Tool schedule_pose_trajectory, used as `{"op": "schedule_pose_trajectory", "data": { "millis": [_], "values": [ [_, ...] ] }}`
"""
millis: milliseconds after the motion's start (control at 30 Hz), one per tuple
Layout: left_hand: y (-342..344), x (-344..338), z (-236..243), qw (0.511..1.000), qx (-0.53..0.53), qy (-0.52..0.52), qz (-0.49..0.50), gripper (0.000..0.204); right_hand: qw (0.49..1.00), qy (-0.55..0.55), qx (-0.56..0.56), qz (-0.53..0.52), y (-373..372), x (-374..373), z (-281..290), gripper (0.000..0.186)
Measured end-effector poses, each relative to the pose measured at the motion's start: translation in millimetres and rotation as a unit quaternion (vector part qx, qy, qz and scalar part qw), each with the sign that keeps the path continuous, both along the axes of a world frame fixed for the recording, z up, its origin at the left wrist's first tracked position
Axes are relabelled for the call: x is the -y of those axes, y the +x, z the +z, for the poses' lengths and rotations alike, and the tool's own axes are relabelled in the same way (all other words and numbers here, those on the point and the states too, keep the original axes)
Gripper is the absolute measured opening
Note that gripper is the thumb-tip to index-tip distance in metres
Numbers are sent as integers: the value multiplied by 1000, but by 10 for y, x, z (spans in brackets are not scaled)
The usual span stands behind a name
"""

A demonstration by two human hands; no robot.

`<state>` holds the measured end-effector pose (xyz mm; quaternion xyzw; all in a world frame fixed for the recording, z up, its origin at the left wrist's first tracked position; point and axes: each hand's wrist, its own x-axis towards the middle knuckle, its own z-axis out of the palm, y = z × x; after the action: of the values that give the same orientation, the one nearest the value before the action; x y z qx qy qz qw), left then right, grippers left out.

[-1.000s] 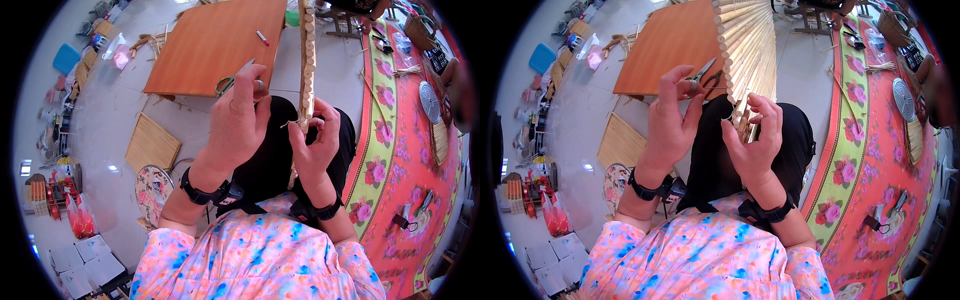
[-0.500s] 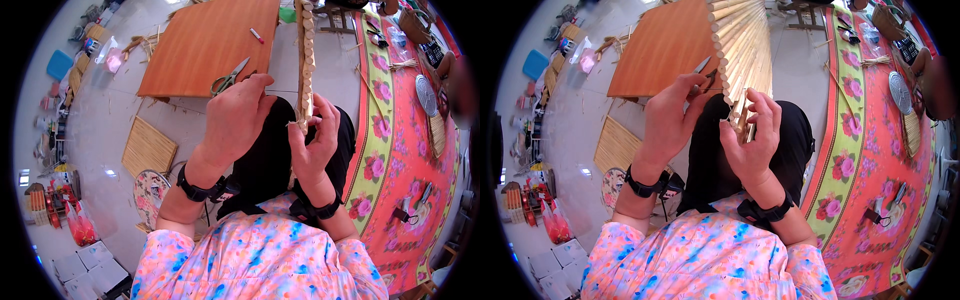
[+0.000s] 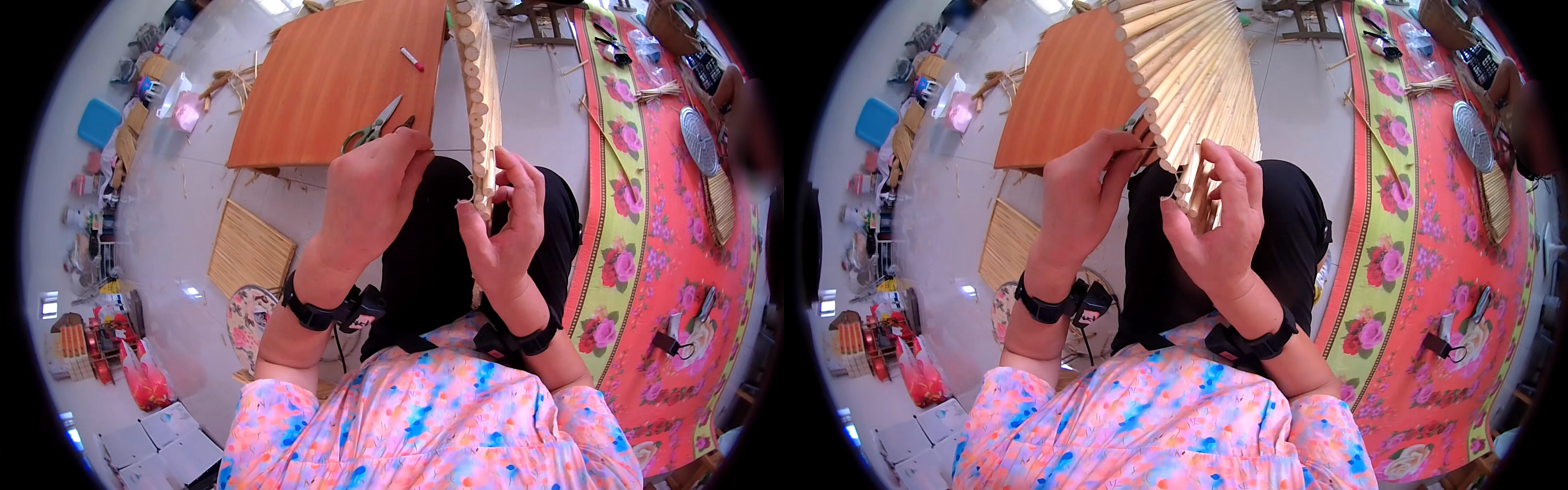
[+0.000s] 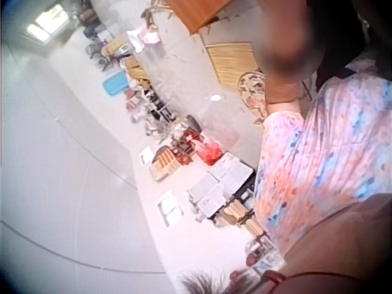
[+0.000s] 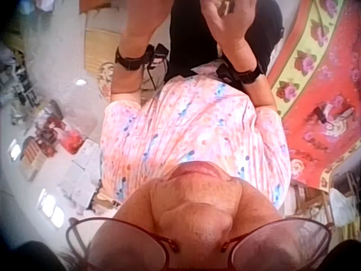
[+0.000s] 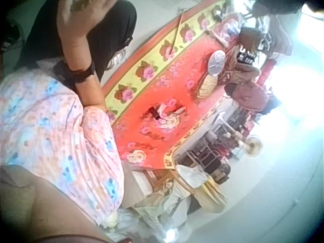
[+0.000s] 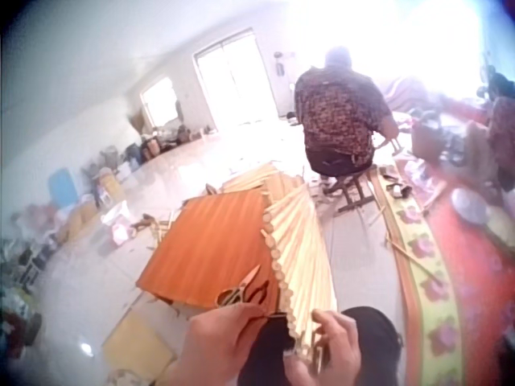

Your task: The person is stitching together thin wooden slats to create a mat by threading a cord through pre-drilled holes by hand and using scissors to cut the cord.

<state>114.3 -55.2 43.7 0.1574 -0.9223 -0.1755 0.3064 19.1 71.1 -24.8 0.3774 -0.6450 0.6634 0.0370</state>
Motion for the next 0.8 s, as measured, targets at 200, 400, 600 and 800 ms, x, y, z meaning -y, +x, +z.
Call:
{"op": "schedule_pose_trajectory", "data": {
  "millis": [200, 400, 600, 800],
  "values": [
    [-31, 74, -21, 999, -8, -35, -30, 10, 998, 12, 18, 64, -115, -23, -24, 78],
    [-48, 140, 37, 994, 1, -88, -69, 9, 993, -25, 57, 97, -131, -6, -12, 73],
    [-79, 188, 59, 991, 4, -102, -92, 9, 991, -52, 74, 102, -124, 17, -40, 74],
    [-100, 217, 47, 987, -10, -110, -118, 10, 992, -68, 49, 94, -134, 37, -69, 74]
  ]
}}
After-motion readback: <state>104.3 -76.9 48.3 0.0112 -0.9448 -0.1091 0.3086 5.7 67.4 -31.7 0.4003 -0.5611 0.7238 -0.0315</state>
